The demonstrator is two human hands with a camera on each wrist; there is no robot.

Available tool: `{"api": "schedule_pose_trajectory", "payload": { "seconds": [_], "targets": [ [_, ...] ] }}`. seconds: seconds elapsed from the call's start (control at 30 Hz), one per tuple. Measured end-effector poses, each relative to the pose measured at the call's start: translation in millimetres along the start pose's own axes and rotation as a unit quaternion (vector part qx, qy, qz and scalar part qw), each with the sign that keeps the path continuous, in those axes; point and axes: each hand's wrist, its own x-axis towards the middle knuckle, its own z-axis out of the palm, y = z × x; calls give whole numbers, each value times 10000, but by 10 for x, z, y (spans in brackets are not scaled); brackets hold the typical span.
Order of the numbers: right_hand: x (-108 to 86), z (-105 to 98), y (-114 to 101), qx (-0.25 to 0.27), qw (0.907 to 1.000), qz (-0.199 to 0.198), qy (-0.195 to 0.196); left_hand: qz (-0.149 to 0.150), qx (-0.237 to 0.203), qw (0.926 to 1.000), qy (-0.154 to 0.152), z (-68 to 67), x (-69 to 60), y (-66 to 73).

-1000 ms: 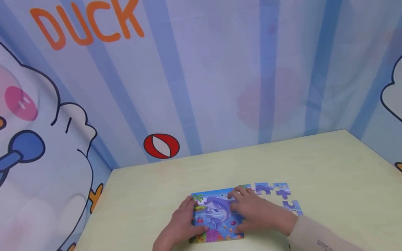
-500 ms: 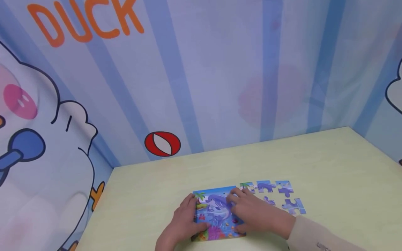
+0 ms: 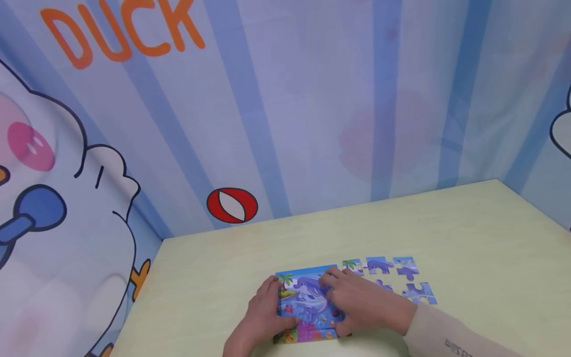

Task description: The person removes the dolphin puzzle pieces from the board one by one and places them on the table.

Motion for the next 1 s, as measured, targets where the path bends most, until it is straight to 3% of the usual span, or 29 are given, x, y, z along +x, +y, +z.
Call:
{"api": "schedule_pose_trajectory", "payload": {
  "seconds": [0.57, 1.0],
  "targets": [
    [-38, -207, -23, 239, 9993, -144, 230, -57, -121, 9999, 76, 36, 10, 21],
    [-293, -320, 58, 109, 9956, -259, 889, 122, -216, 9997, 85, 45, 10, -30]
  ]
}}
